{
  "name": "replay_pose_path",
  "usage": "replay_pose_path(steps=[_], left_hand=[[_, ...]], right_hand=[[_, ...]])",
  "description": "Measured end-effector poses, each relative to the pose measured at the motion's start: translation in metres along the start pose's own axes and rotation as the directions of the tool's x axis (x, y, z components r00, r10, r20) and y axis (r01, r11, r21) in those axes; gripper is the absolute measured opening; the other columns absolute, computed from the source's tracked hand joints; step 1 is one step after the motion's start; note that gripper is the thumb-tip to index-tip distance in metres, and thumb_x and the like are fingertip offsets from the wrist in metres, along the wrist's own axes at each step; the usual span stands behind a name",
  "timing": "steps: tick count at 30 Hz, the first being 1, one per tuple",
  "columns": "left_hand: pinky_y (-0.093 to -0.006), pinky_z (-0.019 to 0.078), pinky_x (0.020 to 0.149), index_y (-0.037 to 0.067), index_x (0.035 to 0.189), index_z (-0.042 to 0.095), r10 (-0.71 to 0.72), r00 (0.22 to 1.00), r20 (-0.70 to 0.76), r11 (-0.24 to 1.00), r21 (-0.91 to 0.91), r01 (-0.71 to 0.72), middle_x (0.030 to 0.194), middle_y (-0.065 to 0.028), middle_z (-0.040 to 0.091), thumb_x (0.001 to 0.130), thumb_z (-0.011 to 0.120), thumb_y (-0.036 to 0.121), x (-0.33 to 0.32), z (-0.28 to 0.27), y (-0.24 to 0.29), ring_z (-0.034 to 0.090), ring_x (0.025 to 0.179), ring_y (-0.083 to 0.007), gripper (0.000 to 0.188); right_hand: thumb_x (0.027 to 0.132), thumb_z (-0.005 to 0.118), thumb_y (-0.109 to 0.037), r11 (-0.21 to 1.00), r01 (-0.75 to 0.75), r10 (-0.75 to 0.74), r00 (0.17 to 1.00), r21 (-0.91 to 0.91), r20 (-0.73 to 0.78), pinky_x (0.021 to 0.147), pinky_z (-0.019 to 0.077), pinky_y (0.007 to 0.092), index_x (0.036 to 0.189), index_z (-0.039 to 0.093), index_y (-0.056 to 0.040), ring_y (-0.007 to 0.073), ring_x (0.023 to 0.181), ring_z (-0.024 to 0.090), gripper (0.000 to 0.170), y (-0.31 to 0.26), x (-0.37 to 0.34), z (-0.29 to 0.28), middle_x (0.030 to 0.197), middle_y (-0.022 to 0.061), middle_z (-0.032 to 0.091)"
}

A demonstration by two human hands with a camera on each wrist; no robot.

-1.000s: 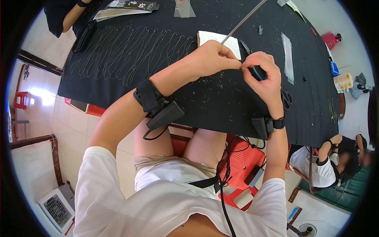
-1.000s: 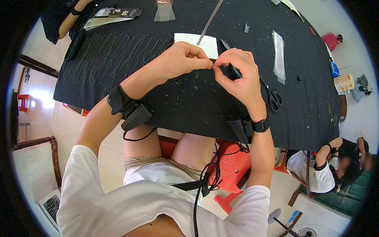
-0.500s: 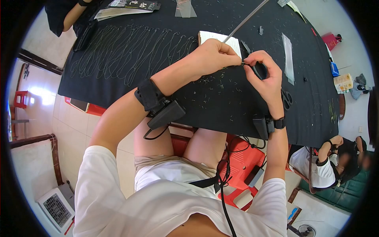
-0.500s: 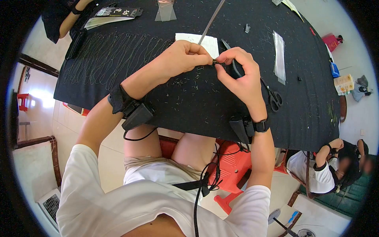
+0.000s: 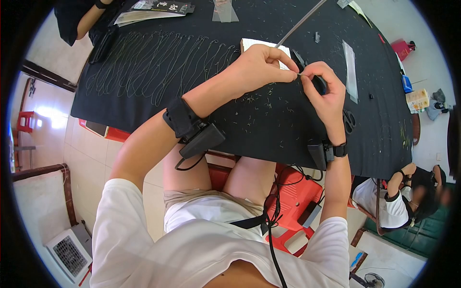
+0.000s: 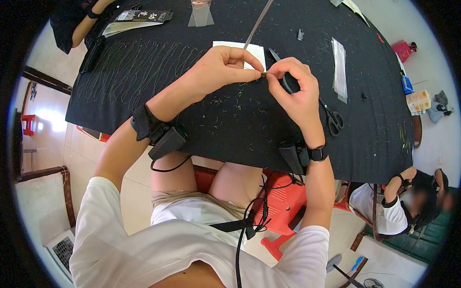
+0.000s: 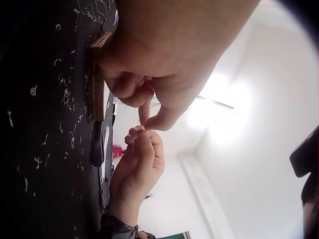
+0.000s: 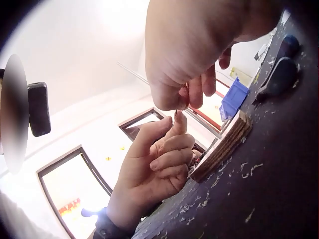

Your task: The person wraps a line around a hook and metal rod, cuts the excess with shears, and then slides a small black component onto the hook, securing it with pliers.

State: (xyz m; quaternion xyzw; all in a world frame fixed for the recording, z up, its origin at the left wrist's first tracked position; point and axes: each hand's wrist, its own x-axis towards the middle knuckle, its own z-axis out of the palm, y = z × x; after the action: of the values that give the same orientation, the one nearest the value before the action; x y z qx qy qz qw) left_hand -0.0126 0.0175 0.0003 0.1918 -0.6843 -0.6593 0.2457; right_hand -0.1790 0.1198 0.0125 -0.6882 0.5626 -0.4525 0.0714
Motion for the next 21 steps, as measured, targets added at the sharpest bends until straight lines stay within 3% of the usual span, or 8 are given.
replay_pose_path(steps=[21], left_hand=[[-0.0191, 0.0290, 0.049, 0.001, 0.090, 0.067, -0.036, 0.999, -0.003, 0.999, -0.013, 0.036, 0.062, 0.0036, 0.052, 0.076, 0.068, 0.021, 0.0012, 0.0041, -0.0031, 0.041, 0.054, -0.0028, 0.025]], right_hand=[[0.067, 0.063, 0.001, 0.998, 0.043, -0.043, 0.999, -0.047, 0.003, 0.073, 0.0355, 0.0246, 0.076, 0.059, -0.0074, 0.0111, 0.068, 0.055, 0.013, -0.0011, 0.0004, 0.0003, 0.073, 0.0002, 0.058]])
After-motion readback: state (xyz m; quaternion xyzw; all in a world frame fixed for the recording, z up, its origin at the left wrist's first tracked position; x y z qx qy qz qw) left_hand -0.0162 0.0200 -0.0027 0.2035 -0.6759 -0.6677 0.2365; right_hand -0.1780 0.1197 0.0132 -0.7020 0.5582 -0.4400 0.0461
